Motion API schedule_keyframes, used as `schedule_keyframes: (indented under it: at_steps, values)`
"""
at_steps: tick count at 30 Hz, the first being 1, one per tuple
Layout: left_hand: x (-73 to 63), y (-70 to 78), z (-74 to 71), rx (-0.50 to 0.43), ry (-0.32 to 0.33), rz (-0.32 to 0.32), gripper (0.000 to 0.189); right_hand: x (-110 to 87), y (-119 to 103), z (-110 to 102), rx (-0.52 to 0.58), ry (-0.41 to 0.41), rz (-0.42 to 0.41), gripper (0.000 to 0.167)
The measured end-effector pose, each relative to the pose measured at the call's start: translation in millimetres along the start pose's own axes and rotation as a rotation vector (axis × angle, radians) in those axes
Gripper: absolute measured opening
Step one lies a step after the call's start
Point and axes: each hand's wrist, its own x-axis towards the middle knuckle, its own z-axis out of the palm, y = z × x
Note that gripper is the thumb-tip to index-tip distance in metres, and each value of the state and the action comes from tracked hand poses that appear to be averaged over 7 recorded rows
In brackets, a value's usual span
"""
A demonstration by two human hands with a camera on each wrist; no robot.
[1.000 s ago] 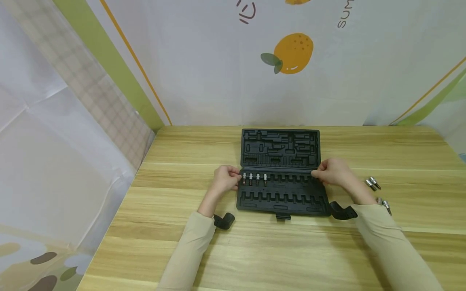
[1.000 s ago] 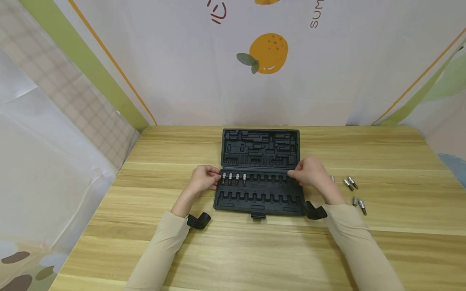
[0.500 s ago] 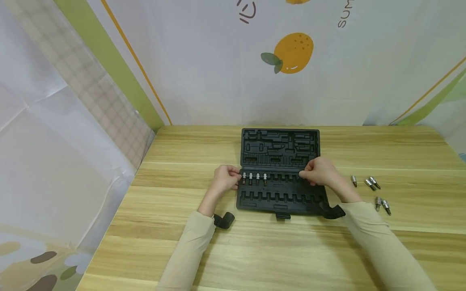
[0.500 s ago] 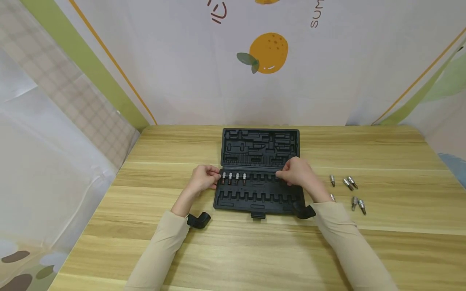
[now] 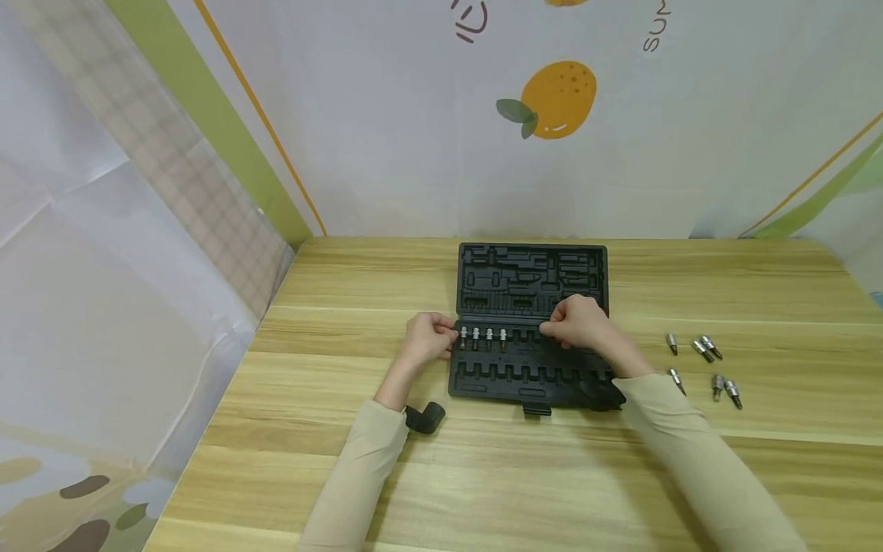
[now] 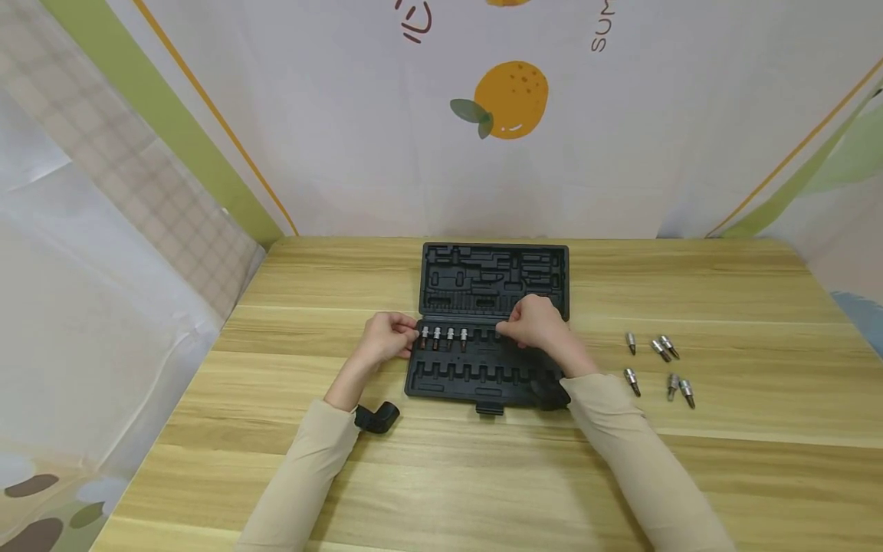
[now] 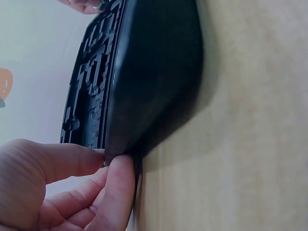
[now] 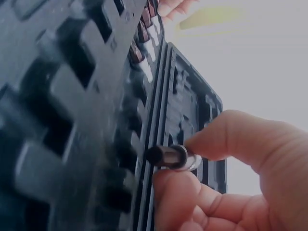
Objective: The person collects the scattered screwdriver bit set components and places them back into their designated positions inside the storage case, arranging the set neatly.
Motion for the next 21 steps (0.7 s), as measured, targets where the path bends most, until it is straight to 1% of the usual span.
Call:
schedule_keyframes:
  at_steps: [13,17,21]
  values:
    - [-0.4,0.3,-0.2,-0.012,-0.010,-0.015,0.015,12.2,-19,18,0.008,-0.029,-0.017,0.028]
    - [-0.8,0.8,-0.4,-0.011,-0.010,-0.012,0.016,16.1,-23,23,0.014,-0.035,0.001,0.031]
    - [-1.0,1.3,-0.5,-0.007,-0.008,-0.011,0.016,18.8,-26,27,0.010,-0.033,0.025,0.038]
